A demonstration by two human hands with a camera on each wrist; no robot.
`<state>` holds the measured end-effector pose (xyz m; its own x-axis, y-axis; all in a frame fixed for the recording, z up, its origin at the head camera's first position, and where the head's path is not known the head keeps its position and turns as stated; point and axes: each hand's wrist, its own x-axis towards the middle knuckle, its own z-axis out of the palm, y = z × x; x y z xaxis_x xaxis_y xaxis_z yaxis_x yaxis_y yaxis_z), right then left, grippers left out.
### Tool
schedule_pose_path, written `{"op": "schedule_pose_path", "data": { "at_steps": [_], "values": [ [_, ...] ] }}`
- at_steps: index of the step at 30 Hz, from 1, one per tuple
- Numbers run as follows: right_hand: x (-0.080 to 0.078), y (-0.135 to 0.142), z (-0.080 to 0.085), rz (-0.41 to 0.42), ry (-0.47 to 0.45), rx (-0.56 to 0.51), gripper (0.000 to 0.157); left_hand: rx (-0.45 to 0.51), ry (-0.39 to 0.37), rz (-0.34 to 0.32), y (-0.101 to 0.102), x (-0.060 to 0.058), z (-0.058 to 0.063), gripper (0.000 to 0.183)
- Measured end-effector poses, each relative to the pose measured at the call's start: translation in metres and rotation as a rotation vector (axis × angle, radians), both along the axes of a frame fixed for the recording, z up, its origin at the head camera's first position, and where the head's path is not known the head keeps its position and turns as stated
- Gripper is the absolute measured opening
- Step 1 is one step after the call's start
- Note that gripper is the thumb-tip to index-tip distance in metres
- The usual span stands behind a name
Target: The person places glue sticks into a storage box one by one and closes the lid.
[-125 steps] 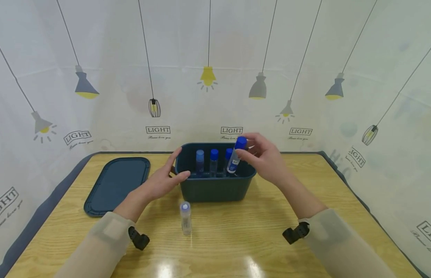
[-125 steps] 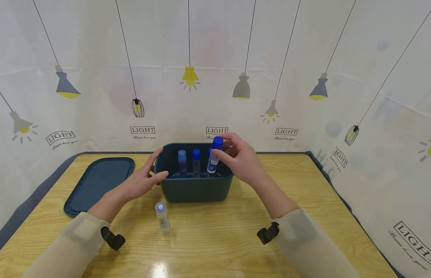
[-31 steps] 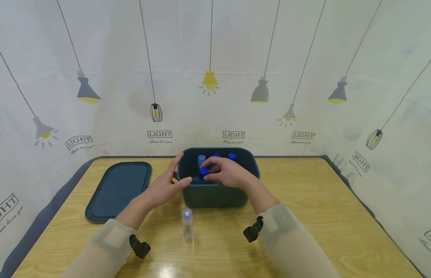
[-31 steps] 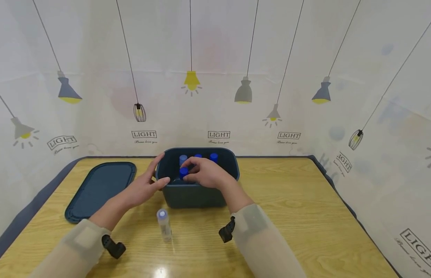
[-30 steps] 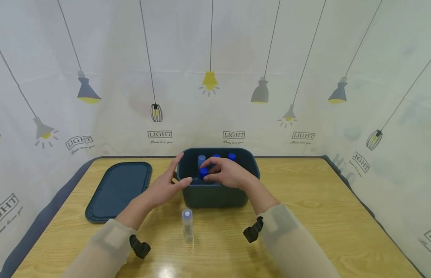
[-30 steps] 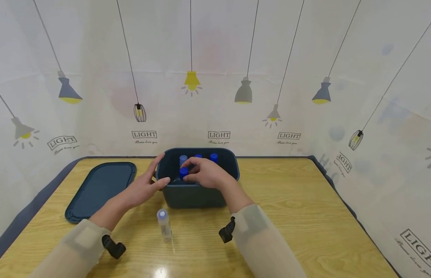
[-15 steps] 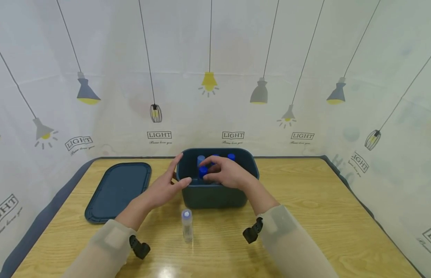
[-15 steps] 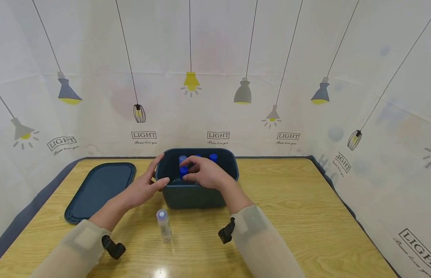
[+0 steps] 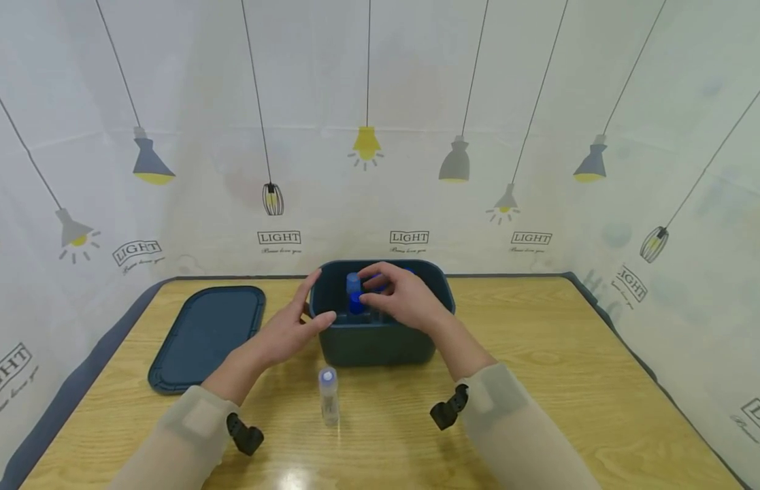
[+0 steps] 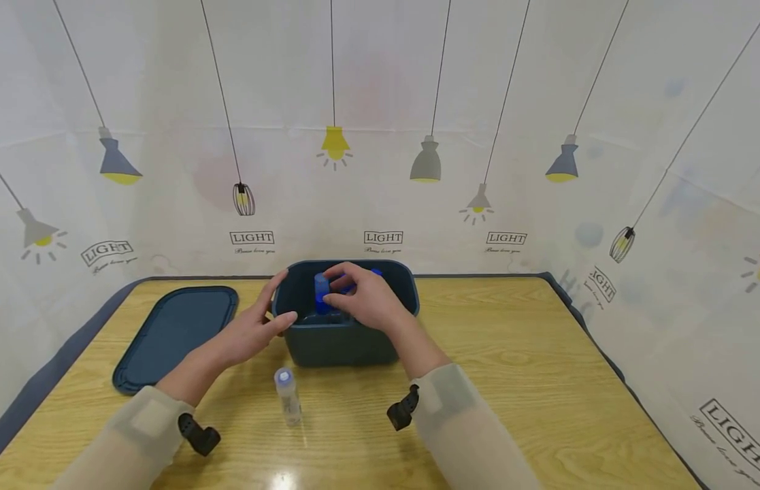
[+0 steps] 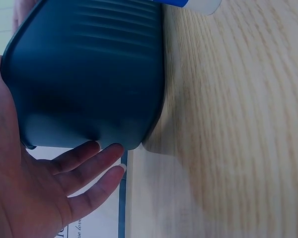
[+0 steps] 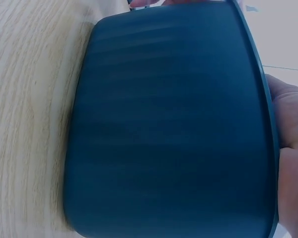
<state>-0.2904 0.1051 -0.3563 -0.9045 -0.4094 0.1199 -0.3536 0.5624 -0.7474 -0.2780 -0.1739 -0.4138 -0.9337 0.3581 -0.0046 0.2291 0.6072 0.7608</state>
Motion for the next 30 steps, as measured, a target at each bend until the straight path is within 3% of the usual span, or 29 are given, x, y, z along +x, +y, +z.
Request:
{"op": "schedule_pose_path", "data": {
  "at_steps": [8, 16, 22, 30],
  "values": [
    [0.012, 0.002, 0.014, -0.032, 0.084, -0.096, 0.038, -0.008, -0.009, -0.009, 0.001, 0.001, 0.0, 0.093],
    [0.042, -0.001, 0.028, 0.101, 0.116, -0.153, 0.038, -0.02, -0.004, -0.019, -0.001, 0.001, 0.005, 0.094],
    [0.065, -0.003, 0.022, 0.174, 0.1, -0.164, 0.034, -0.035, 0.001, -0.009, -0.001, 0.001, 0.006, 0.094],
    [0.084, -0.008, 0.005, 0.281, -0.035, -0.112, 0.034, -0.025, 0.018, -0.014, -0.001, 0.001, 0.004, 0.094]
  ]
}}
